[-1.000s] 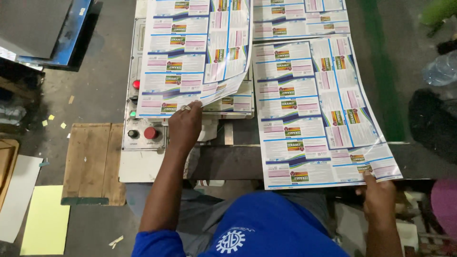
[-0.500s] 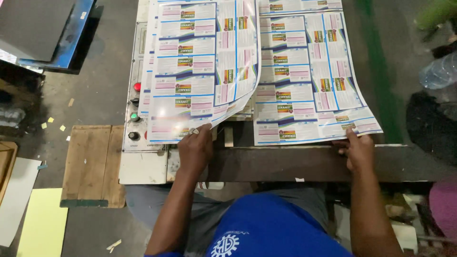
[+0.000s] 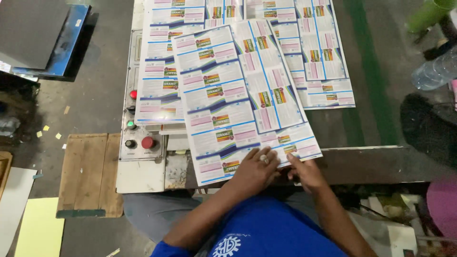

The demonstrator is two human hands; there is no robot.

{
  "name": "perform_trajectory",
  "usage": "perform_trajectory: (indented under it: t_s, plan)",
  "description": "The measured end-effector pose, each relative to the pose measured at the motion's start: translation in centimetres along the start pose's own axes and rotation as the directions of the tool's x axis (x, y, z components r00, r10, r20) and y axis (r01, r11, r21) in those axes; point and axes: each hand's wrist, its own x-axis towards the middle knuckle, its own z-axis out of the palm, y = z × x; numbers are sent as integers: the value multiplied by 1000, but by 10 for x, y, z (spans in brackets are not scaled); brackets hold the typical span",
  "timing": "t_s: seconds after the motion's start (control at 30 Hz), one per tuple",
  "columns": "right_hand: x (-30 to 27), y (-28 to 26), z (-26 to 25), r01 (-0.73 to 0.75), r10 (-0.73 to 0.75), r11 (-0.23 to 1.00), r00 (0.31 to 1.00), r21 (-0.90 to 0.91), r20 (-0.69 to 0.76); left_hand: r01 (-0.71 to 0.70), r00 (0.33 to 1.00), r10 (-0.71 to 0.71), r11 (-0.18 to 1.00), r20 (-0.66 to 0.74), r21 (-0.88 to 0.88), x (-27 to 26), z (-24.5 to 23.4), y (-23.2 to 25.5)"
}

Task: The person is sorting through a large stack of printed paper sheets on a table. They repeatedly pick up sheets from the top of the pile, flip them over, and place them back down, seemingly organizing or checking the printed content.

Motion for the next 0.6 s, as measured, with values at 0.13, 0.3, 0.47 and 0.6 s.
perform_trajectory:
  t_s: [0.13, 0.3, 0.47, 0.6]
  plan:
    - [-10, -22, -16, 118, -90, 985, 974, 124, -207, 7, 999, -7, 1000, 31, 5, 10, -18, -22]
    - [-28, -22, -76, 223, -171, 968, 920, 113, -352, 196, 972, -170, 968, -163, 158, -7, -29, -121]
    - [-64, -39, -100, 186, -175, 982, 811, -38, -558, 308, 946, -231, 860, -229, 406, -5, -67, -139]
    - [-79, -14, -137, 203, -192, 978, 792, -46, -580, 286, 958, -235, 844, -167, 454, -33, -54, -149]
